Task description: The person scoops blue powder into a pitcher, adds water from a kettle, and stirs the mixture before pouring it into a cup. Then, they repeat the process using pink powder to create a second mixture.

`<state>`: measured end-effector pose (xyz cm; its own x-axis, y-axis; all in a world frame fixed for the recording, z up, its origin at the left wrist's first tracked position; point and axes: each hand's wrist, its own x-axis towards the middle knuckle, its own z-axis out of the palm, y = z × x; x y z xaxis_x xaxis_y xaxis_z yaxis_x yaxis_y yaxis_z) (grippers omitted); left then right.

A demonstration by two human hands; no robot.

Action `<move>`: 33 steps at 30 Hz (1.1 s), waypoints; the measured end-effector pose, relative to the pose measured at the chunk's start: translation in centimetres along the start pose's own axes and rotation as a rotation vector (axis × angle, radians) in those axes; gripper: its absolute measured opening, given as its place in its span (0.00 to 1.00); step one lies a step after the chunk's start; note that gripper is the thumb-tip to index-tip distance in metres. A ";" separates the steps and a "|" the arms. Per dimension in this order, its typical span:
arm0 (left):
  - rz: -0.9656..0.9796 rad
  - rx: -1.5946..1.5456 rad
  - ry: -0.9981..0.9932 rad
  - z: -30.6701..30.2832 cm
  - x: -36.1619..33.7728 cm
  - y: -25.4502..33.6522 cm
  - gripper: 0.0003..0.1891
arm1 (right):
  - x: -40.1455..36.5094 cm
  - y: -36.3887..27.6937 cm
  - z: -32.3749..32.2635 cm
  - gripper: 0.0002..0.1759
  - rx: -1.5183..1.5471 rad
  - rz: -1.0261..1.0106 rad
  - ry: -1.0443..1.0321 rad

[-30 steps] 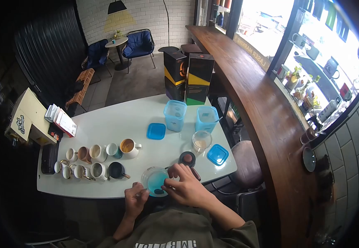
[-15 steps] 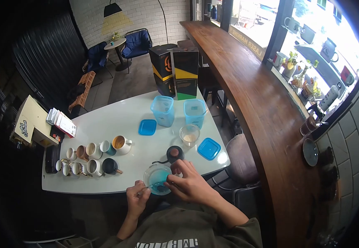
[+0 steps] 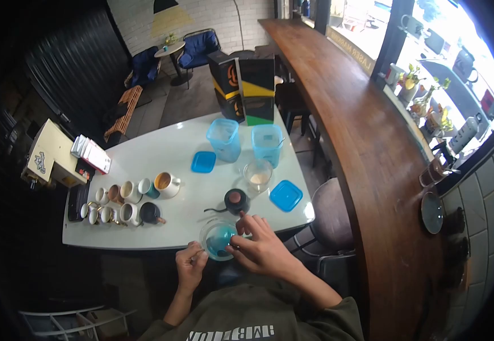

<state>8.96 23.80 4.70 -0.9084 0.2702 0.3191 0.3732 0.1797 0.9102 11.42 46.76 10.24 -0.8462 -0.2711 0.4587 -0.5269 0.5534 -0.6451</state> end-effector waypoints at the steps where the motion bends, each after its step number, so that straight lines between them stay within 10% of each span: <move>1: -0.026 0.019 0.002 -0.1 -0.4 0.3 0.13 | 0.0 -0.1 0.0 0.08 -0.010 -0.008 0.006; 33: -0.070 0.011 0.004 -5.5 0.3 -1.5 0.14 | 3.4 -3.1 5.4 0.08 -0.124 -0.041 0.054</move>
<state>7.07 18.41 4.91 -0.9332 0.2528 0.2554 0.3104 0.2087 0.9274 9.76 39.86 10.50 -0.8169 -0.2543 0.5177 -0.5444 0.6366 -0.5463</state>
